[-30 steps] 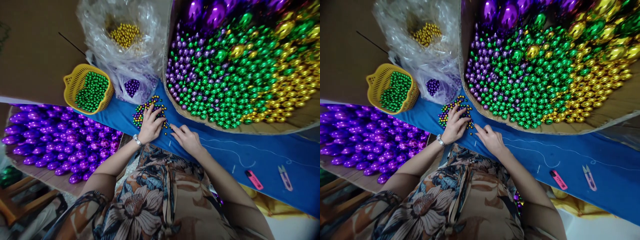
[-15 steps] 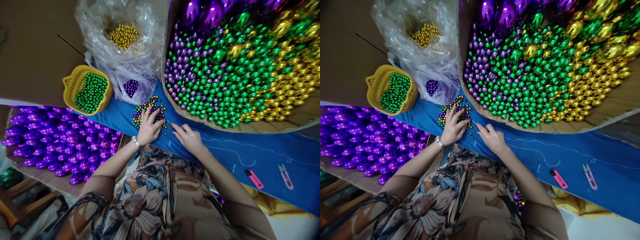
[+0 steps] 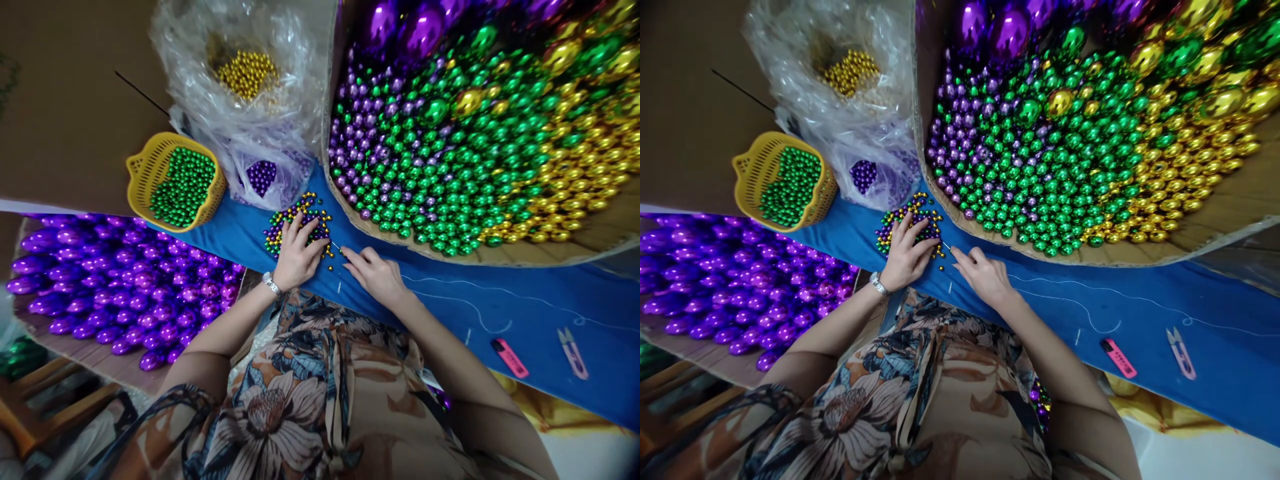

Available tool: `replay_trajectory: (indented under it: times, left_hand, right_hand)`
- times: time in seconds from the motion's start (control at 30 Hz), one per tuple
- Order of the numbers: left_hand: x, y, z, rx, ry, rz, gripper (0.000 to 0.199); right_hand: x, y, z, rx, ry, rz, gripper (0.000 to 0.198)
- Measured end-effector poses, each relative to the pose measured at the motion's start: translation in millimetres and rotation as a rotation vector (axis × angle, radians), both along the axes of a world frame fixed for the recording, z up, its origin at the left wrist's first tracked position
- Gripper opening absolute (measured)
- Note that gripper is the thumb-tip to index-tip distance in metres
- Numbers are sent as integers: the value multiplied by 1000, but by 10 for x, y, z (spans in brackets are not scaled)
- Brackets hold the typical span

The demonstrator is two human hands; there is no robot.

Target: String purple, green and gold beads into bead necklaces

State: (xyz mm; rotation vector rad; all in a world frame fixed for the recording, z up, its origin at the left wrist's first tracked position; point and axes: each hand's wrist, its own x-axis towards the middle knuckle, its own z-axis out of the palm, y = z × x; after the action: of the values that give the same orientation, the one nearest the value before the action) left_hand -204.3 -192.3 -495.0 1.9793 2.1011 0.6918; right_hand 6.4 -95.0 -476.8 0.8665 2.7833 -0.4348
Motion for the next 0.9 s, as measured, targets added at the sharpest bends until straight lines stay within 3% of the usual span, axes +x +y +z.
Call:
replay_trajectory:
  times: [0.9]
  left_hand:
    - [7, 28, 7, 14, 28, -45, 25]
  right_hand:
    - [-163, 38, -44, 45, 24, 55, 52]
